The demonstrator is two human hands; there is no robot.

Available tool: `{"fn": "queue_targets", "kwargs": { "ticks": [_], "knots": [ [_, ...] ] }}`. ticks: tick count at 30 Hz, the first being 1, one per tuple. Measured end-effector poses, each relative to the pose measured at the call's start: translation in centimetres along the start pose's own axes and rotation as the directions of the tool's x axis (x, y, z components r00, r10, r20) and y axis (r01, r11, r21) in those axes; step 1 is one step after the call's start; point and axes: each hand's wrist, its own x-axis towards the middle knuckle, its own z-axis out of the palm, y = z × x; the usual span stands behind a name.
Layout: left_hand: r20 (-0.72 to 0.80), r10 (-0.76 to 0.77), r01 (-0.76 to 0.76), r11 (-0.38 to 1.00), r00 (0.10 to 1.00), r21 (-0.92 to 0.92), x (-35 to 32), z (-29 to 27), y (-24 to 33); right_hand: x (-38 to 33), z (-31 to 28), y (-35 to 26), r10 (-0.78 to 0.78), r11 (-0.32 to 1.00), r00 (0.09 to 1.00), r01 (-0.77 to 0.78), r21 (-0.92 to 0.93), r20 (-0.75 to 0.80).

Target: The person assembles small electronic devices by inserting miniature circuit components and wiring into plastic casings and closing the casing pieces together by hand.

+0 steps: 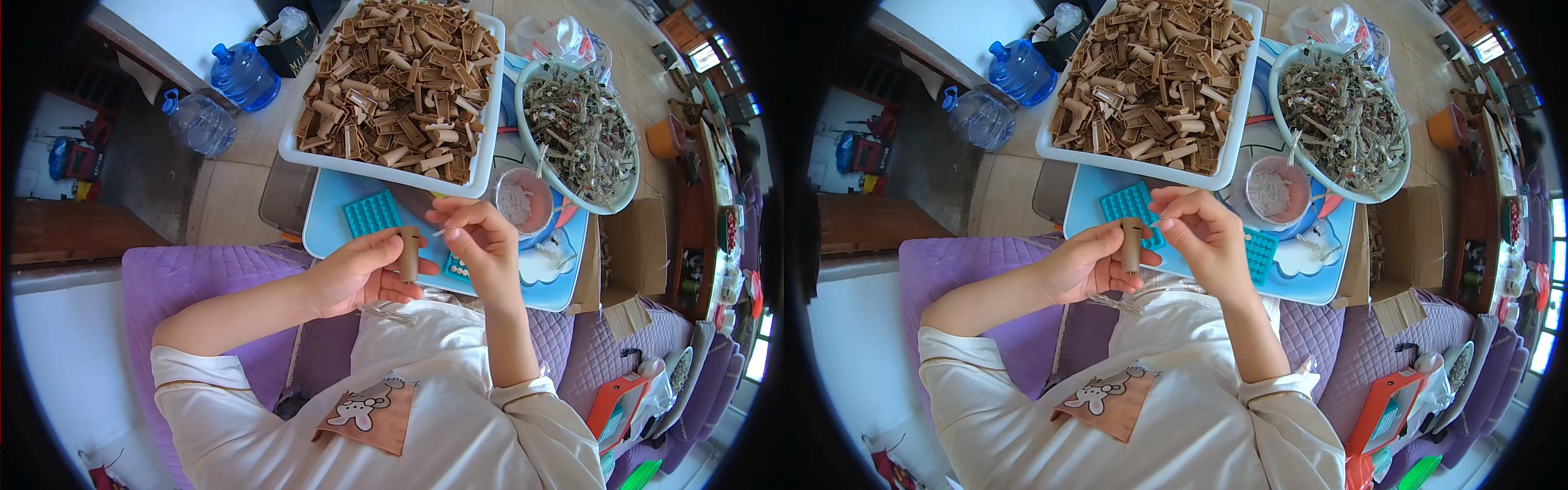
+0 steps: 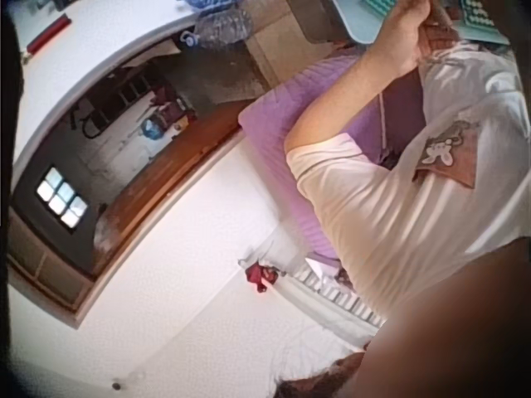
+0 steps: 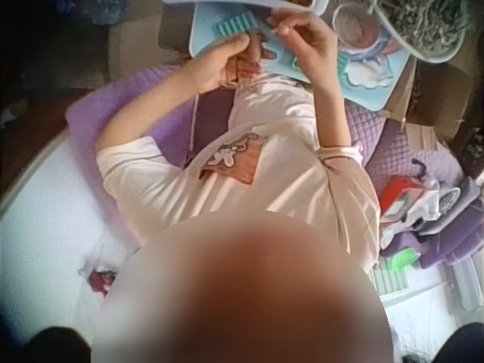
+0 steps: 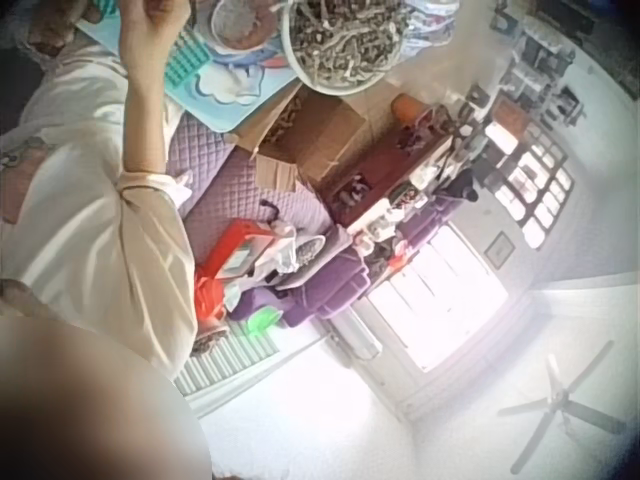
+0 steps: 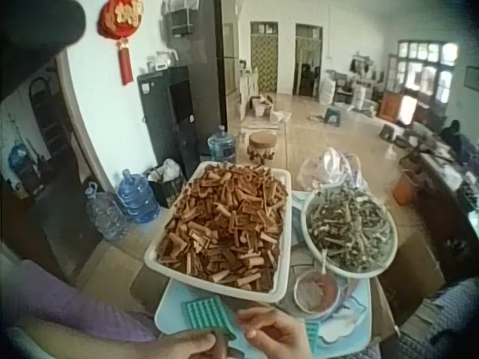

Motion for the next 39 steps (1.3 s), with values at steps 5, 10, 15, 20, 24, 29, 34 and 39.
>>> {"fn": "queue_targets", "kwargs": {
  "ticks": [5, 10, 15, 20, 24, 29, 34, 39],
  "knots": [
    [-0.023, -0.028, 0.028, 0.999, 0.999, 0.017, -0.2, 0.9, 0.0, -0.6, 0.1, 1.1, -0.083, 0.991, 0.992, 0.093, -0.099, 0.098],
    [0.035, -0.031, 0.030, 0.999, 0.999, 0.020, -0.3, 0.9, -0.2, -1.3, 0.0, 0.8, -0.106, 0.992, 0.993, 0.110, -0.068, 0.051],
    [0.035, -0.003, 0.002, 1.000, 0.999, 0.019, -0.3, 0.7, -0.5, -1.5, -0.1, 1.2, -0.161, 0.958, 0.982, 0.180, -0.222, 0.104],
    [0.048, 0.017, -0.020, 0.999, 0.999, 0.047, -0.1, 0.8, -0.9, -1.4, 0.5, 1.5, -0.207, 0.939, 0.977, 0.211, -0.271, 0.045],
    [-0.020, 0.012, -0.010, 0.996, 1.000, 0.087, 0.1, 0.7, -1.3, -1.4, 0.4, 2.1, -0.071, 0.966, 0.996, 0.082, -0.246, 0.055],
    [0.031, 0.083, -0.087, 0.980, 0.996, 0.176, 0.2, 0.6, -1.9, -1.2, -0.4, 2.0, -0.146, 0.930, 0.969, 0.203, -0.307, 0.199],
    [-0.081, 0.053, -0.039, 0.984, 0.995, 0.172, 0.3, 1.0, -1.6, -1.2, -0.8, 2.2, -0.029, 0.955, 0.977, 0.090, -0.284, 0.212],
    [-0.074, 0.029, -0.014, 0.982, 0.997, 0.187, -0.1, 1.3, -1.4, -1.7, -0.6, 2.8, -0.022, 0.986, 0.988, 0.047, -0.162, 0.156]
  ]
}}
